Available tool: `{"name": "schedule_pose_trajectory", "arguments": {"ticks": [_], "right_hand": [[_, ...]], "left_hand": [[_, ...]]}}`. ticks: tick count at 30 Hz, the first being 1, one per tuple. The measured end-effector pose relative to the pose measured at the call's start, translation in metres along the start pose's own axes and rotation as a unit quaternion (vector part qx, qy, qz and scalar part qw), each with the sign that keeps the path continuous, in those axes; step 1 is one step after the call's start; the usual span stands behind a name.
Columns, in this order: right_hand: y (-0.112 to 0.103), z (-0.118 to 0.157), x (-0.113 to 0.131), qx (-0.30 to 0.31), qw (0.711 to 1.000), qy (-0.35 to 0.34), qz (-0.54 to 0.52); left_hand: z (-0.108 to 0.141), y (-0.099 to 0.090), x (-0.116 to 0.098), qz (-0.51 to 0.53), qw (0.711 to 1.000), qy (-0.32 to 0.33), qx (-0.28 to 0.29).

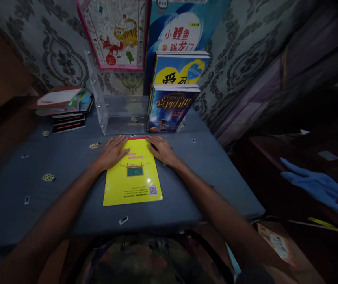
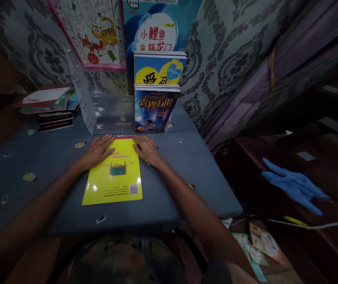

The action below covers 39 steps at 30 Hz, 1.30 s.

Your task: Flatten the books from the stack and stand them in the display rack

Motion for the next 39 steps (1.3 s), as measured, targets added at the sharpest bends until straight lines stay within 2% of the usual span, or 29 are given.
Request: {"name": "schedule_pose_trajectory", "arguments": {"ticks": [19,26,29,32,39], "right_hand": [[-0.001,-0.001,-0.003,-0.013,1.0,-0.016,-0.02],[-0.003,-0.002,0.0,-0.004,1.0,-0.004,-0.006],[-0.003,-0.002,0.001,0.0,1.0,0.004,-0.001],[-0.003,-0.001,0.001,-0.005,1.0,0.007,0.002],[-0.002,-0.001,0.002,-0.003,1.0,0.003,0.009]], "left_hand": [[0.002,-0.002,-0.003,-0.017,1.0,0.007,-0.005],[0.01,-0.002,-0.017,-0.052,0.999,0.015,-0.004],[0.017,-0.002,-0.03,-0.053,0.998,0.024,-0.001],[0.032,-0.001,-0.051,-0.042,0.998,0.05,0.007],[0.099,0.017,-0.137,-0.009,0.984,0.172,0.041]]}}
Point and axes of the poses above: each hand's wrist, its own z-axis away from the middle knuckle, its own y-axis out of the palm, x = y × z, the point moved 6 cm from there along -z, towards the middle knuckle, and after that the axes turned 6 degrees about z, right-handed, at the moved point
